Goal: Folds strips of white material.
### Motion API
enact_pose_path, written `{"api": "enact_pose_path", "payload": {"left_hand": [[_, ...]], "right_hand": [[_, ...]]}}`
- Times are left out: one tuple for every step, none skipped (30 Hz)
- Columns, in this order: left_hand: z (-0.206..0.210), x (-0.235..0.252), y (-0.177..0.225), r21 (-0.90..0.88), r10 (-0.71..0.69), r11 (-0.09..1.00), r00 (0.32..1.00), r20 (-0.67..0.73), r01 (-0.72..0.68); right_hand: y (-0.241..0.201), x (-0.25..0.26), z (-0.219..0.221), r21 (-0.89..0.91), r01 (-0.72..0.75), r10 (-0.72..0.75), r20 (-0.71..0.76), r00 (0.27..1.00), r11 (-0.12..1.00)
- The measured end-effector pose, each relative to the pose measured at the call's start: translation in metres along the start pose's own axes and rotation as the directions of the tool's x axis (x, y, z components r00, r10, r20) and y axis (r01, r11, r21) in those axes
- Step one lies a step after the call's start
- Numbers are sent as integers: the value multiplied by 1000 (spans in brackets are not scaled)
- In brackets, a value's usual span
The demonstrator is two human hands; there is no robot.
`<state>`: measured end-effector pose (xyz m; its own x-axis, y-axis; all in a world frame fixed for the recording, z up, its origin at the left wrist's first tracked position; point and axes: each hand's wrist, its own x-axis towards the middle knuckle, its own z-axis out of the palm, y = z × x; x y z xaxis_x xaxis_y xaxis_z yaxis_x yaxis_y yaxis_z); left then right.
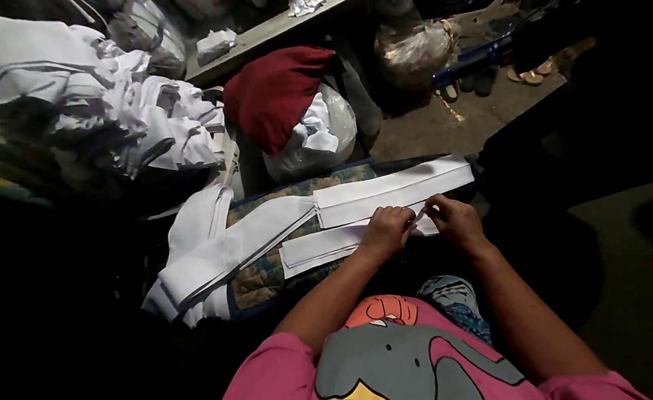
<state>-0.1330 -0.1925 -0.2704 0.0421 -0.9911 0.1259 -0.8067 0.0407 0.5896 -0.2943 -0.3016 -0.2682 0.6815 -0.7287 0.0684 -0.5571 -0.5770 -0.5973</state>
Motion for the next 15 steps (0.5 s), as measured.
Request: {"api": "enact_pose_path", "payload": {"left_hand": [[-4,-3,3,18,-14,1000,999,33,14],[-6,-7,4,52,-18,999,999,34,16],[-8,-12,4,89,-31,996,999,33,28],[-9,-19,1,126,-49,991,998,31,45],[-12,-27,-3,158,-78,985,996,43,71],[-16,-36,-8,188,-122,976,990,73,107],[-22,-44,-13,211,-181,965,977,111,155],[-28,-52,-19,227,-229,954,965,128,196],[-34,-61,-24,243,-262,943,957,125,227],[-41,-69,-28,258,-292,932,950,113,256],[-47,-77,-32,273,-312,921,946,90,278],[-53,-84,-35,280,-330,912,942,66,300],[-60,-91,-35,280,-351,903,935,49,325],[-67,-96,-35,281,-383,891,923,43,357],[-74,-100,-34,277,-410,880,911,31,387]], "right_hand": [[-4,-1,-2,53,-47,46,8,999,997],[-5,-3,-3,117,-76,78,-5,997,990],[-5,-4,-4,204,-99,105,-19,994,974],[-5,-5,-3,310,-114,131,-36,991,944],[-4,-6,-2,425,-114,155,-62,986,898],[-5,-6,-2,531,-95,174,-101,979,842],[-6,-6,-3,623,-66,190,-135,972,779],[-7,-5,-4,699,-35,206,-162,965,715],[-7,-4,-7,749,-13,222,-180,958,662],[-8,-2,-9,785,6,240,-197,950,620],[-7,-1,-11,808,27,258,-220,941,589],[-6,1,-13,826,52,279,-248,928,562],[-4,2,-16,836,74,301,-277,913,544],[-2,4,-20,846,88,323,-295,899,526],[-1,5,-24,858,89,355,-301,885,507]]}}
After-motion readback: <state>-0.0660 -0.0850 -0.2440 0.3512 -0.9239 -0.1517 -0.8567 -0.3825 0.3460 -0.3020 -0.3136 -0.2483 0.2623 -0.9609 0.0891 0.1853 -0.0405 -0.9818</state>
